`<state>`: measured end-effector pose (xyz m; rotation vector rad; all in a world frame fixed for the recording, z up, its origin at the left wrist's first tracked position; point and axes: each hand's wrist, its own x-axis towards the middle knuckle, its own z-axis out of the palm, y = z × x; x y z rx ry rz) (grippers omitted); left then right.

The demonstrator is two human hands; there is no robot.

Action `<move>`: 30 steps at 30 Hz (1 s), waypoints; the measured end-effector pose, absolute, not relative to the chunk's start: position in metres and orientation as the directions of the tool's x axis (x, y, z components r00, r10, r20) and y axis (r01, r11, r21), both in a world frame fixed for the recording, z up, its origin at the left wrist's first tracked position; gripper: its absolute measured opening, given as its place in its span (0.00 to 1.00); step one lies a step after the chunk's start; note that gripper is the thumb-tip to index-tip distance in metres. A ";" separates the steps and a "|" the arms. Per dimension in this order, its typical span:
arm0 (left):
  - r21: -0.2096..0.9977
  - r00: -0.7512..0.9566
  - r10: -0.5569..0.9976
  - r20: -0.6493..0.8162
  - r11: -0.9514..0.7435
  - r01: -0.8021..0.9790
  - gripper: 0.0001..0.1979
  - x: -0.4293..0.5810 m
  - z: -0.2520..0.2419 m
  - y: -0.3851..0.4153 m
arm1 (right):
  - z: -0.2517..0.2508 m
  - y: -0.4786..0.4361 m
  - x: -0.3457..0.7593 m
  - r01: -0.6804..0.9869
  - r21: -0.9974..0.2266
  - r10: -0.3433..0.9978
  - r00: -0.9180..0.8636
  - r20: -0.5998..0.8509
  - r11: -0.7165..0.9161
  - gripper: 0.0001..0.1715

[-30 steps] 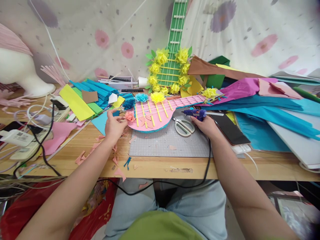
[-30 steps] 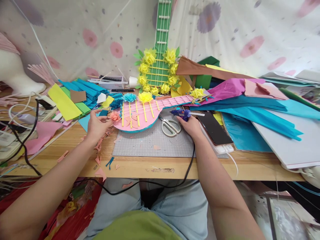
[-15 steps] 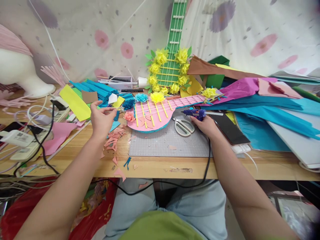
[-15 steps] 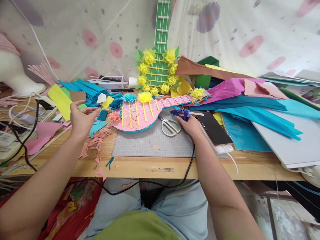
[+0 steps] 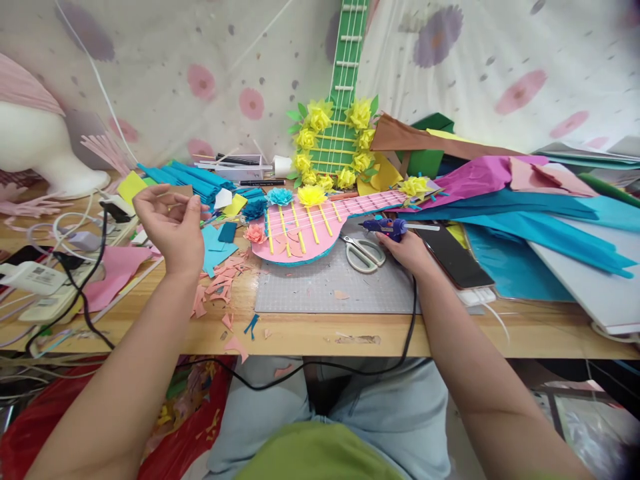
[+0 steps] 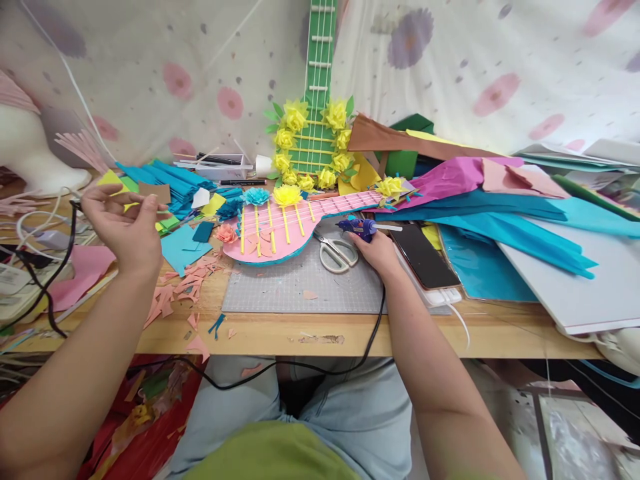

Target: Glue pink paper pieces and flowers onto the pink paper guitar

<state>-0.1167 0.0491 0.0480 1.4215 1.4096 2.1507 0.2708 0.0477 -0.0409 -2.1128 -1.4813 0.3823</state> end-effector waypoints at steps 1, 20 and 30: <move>0.817 -0.493 0.656 0.571 -0.510 0.268 0.18 -0.115 0.048 0.047 | -0.041 0.047 0.271 0.779 -0.570 0.932 0.357 0.063 -0.260 0.27; 0.947 -0.161 0.987 -0.003 0.054 0.318 0.27 -0.124 -0.008 0.061 | -0.040 0.049 0.271 0.784 -0.557 0.936 0.351 0.033 -0.274 0.27; 0.907 -0.403 0.913 -0.060 0.218 0.360 0.01 -0.156 -0.001 0.060 | -0.040 0.049 0.270 0.771 -0.572 0.933 0.358 0.023 -0.282 0.28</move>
